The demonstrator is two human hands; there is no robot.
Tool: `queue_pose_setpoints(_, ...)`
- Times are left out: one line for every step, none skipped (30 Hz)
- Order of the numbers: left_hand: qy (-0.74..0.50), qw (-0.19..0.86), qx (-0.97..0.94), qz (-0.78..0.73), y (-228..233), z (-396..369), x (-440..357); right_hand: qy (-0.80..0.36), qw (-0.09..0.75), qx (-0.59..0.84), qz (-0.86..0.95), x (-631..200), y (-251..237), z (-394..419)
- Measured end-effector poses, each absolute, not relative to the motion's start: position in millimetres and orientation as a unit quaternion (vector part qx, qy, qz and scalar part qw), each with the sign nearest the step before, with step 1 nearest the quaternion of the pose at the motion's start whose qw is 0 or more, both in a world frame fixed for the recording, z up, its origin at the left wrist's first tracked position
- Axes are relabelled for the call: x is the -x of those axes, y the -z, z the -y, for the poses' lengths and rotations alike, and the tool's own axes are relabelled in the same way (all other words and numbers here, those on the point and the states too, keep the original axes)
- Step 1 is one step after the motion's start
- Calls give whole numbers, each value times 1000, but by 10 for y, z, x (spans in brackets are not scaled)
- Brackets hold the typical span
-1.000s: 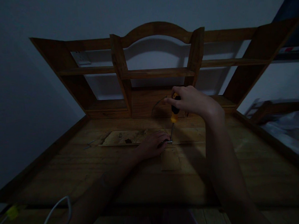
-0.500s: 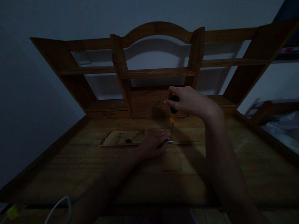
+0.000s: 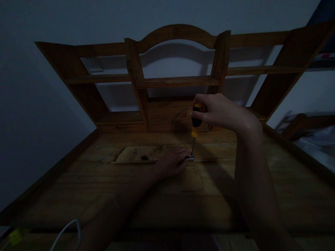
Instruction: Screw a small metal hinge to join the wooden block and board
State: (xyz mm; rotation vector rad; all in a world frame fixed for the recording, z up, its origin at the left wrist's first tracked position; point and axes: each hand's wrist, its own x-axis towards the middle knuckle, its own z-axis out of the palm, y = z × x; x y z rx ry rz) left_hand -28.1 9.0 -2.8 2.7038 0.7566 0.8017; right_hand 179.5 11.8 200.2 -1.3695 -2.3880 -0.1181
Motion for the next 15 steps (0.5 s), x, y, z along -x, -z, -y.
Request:
queue_pose_setpoints(-273, 112, -920, -257, 27, -89, 280, 49, 193, 491, 848, -1802, -1997, -123)
queue_pose_setpoints(-273, 111, -920, -257, 26, -88, 280, 57, 195, 494, 845, -1807, -1991, -127)
queue_pose_setpoints(-272, 110, -920, -259, 25, -87, 280, 62, 196, 496, 844, -1809, -1986, -130)
queue_pose_setpoints(-271, 107, -920, -261, 25, -86, 281, 64, 197, 497, 843, -1808, -1981, -133)
queue_pose_setpoints(-270, 104, -920, -264, 26, -85, 283, 64, 200, 495, 843, -1804, -1977, -135)
queue_pose_setpoints(-269, 102, -921, -264, 27, -85, 284, 61, 204, 491, 845, -1797, -1973, -135)
queue_pose_setpoints(-269, 100, -921, -264, 29, -84, 285, 54, 208, 485, 848, -1788, -1970, -135)
queue_pose_setpoints(-271, 98, -921, -262, 32, -85, 286, 46, 212, 477, 852, -1777, -1969, -133)
queue_pose_setpoints(-274, 98, -921, -260, 35, -85, 285, 38, 214, 470, 855, -1765, -1968, -130)
queue_pose_setpoints(-276, 98, -921, -257, 38, -86, 283, 32, 215, 467, 857, -1755, -1969, -127)
queue_pose_setpoints(-279, 100, -921, -255, 40, -87, 281, 28, 214, 467, 858, -1746, -1972, -123)
queue_pose_setpoints(-280, 102, -921, -253, 41, -88, 279, 28, 212, 468, 857, -1740, -1975, -119)
queue_pose_setpoints(-279, 103, -920, -254, 40, -88, 277, 29, 210, 470, 857, -1736, -1978, -116)
queue_pose_setpoints(-278, 102, -921, -254, 37, -86, 275, 31, 209, 471, 856, -1736, -1981, -114)
queue_pose_setpoints(-275, 99, -921, -256, 32, -84, 274, 33, 208, 471, 857, -1738, -1983, -113)
